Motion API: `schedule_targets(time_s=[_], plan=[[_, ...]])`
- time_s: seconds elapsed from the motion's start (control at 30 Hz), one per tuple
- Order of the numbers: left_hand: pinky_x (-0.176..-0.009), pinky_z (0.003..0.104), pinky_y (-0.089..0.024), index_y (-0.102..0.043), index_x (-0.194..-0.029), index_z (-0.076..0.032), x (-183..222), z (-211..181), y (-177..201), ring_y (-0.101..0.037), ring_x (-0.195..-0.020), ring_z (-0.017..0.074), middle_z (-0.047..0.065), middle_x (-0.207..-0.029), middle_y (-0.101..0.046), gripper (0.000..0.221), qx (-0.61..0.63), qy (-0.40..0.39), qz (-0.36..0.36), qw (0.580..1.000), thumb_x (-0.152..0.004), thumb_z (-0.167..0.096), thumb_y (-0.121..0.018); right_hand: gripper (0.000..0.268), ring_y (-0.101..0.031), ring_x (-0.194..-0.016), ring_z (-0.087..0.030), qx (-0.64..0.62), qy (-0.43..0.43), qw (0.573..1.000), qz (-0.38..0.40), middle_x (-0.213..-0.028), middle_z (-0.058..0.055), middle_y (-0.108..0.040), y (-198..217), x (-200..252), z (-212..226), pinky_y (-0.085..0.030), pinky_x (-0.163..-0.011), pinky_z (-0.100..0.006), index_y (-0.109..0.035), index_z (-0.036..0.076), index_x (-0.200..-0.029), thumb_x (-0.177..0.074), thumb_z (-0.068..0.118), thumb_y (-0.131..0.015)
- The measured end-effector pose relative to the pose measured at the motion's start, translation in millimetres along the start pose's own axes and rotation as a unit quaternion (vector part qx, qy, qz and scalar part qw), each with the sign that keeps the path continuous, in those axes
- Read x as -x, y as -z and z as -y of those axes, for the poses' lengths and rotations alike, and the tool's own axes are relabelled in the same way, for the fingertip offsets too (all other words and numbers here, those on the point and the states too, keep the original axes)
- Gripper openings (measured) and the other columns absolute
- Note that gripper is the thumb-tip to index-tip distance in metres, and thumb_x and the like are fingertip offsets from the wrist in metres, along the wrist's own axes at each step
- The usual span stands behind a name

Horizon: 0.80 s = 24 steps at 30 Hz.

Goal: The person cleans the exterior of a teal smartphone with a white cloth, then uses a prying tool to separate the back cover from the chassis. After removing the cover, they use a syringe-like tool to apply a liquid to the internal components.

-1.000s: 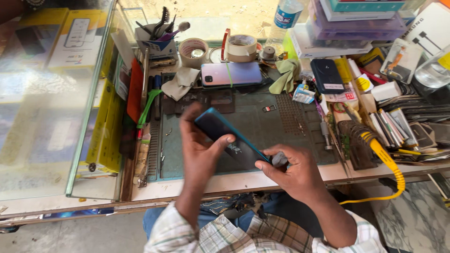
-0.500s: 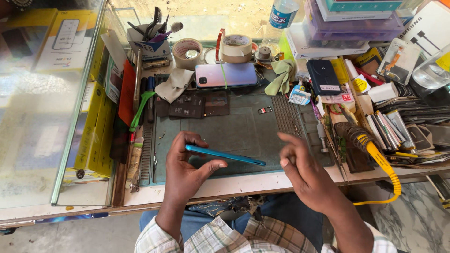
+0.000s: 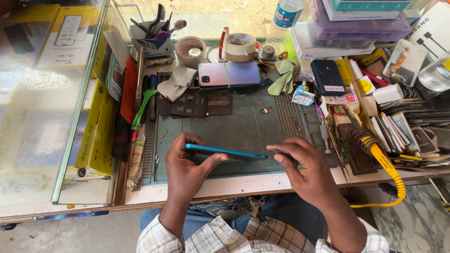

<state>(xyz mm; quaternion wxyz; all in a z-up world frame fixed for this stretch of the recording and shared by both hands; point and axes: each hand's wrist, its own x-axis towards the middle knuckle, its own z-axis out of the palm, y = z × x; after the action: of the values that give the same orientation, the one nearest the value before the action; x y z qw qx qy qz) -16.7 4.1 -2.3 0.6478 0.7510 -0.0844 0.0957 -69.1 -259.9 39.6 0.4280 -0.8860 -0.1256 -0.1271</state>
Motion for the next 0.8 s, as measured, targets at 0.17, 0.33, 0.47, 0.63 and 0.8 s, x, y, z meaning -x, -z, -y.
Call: schedule_targets(time_s=[0.17, 0.33, 0.47, 0.63, 0.8], plan=[[-0.058, 0.022, -0.054, -0.062, -0.090, -0.005, -3.5, -2.1, -2.0, -0.065, -0.069, 0.0055, 0.001, -0.074, -0.068, 0.044, 0.013, 0.050, -0.005, 0.999, -0.068, -0.022, -0.095, 0.018, -0.064, -0.072, -0.011, -0.023, -0.016, 0.999, -0.020, -0.093, -0.006, -0.070, -1.8, 4.2, -3.4, -0.051, -0.062, -0.025, -0.076, 0.006, -0.109, -0.092, 0.007, -0.073], [-0.056, 0.022, -0.053, -0.062, -0.088, -0.004, -4.3, -1.6, -3.2, -0.066, -0.066, 0.0049, 0.002, -0.071, -0.071, 0.040, 0.032, 0.070, -0.004, 0.997, -0.070, -0.020, -0.094, 0.016, -0.067, -0.072, -0.012, -0.019, 0.005, 1.000, -0.021, -0.097, -0.006, -0.075, -3.8, -1.1, 1.7, -0.053, -0.058, -0.025, -0.076, 0.006, -0.104, -0.088, 0.005, -0.076], [-0.052, 0.022, -0.050, -0.061, -0.087, -0.003, -3.0, 0.1, -3.8, -0.063, -0.063, 0.0051, 0.003, -0.069, -0.069, 0.041, 0.033, 0.066, -0.011, 0.997, -0.071, -0.019, -0.095, 0.016, -0.074, -0.077, -0.010, -0.001, 0.017, 1.000, -0.011, -0.097, -0.005, -0.075, -6.1, -8.5, 9.2, -0.056, -0.054, -0.024, -0.075, 0.006, -0.103, -0.087, 0.006, -0.077], [-0.052, 0.022, -0.052, -0.060, -0.087, -0.004, -1.8, -2.3, -3.4, -0.066, -0.064, 0.0050, 0.002, -0.068, -0.068, 0.044, 0.001, 0.029, -0.012, 1.000, -0.070, -0.022, -0.096, 0.015, -0.075, -0.078, -0.011, 0.031, 0.030, 0.999, 0.001, -0.097, -0.005, -0.074, -5.4, -15.0, 11.8, -0.055, -0.052, -0.024, -0.074, 0.006, -0.103, -0.088, 0.007, -0.076], [-0.054, 0.022, -0.054, -0.059, -0.087, -0.004, -1.4, -5.4, -2.9, -0.067, -0.067, 0.0057, 0.002, -0.071, -0.066, 0.047, -0.016, -0.032, -0.018, 0.999, -0.070, -0.026, -0.097, 0.015, -0.075, -0.075, -0.014, 0.061, 0.035, 0.997, 0.009, -0.095, -0.006, -0.074, -2.6, -17.4, 14.4, -0.055, -0.051, -0.026, -0.074, 0.005, -0.101, -0.087, 0.008, -0.076]])
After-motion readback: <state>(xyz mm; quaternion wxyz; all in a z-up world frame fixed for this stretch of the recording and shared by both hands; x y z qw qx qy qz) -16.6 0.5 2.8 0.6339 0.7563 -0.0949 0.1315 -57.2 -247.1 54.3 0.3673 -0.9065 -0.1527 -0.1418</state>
